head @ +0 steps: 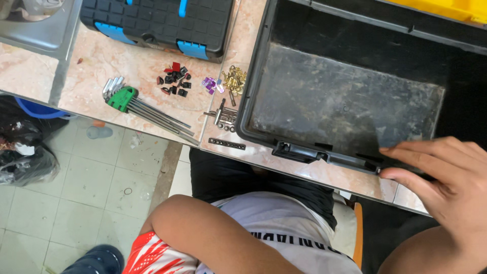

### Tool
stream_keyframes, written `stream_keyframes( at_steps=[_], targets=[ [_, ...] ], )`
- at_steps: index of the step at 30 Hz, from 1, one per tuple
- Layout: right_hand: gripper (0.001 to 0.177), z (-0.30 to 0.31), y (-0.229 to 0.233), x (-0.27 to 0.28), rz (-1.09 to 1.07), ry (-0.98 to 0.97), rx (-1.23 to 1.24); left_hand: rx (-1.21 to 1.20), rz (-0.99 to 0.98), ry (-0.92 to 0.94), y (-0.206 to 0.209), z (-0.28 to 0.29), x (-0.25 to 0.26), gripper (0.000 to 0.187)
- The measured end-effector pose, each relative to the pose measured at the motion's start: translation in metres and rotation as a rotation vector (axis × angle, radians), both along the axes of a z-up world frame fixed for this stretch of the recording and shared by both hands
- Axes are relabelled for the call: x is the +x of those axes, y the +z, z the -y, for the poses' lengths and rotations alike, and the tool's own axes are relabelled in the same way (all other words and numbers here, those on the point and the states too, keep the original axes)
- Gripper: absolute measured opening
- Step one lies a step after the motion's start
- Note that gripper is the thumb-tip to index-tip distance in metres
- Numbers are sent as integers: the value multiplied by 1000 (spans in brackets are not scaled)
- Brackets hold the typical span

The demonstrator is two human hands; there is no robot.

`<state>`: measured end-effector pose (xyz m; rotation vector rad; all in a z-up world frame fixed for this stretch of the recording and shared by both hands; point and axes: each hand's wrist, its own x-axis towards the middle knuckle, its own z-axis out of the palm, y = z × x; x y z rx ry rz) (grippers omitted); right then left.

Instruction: The person packs hand tools from a tiled work table into toolboxes. They place wrenches, screwdrivers, a utility knife, hex keys and pliers into a small black-and-blue toolbox, close its latches, then open a large yellow toolbox and arrange a multimeter, wire cutters, a crimping tool and a cordless drill inside it.

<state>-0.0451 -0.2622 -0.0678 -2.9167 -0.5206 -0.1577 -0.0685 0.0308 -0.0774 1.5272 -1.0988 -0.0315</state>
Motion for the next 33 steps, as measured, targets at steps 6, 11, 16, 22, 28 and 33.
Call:
stream_keyframes(
  at_steps=[6,11,16,22,28,33],
  targets=[
    [27,-11,5,-5,-81,-137,-20,-23,-23,-29,0,9,2,26],
    [31,-20,15,0,-48,-183,44,-25,34,-15,2,7,15,26],
    [35,-22,16,3,21,-111,-22,46,233,156,-4,-12,31,25],
    [38,-14,9,2,-14,-140,9,37,291,230,-16,-26,33,23],
    [42,-4,16,11,-134,-124,-31,0,309,360,-31,-45,40,19],
    [30,-23,39,45,1,100,-47,34,110,643,-46,-87,37,7]
  ],
)
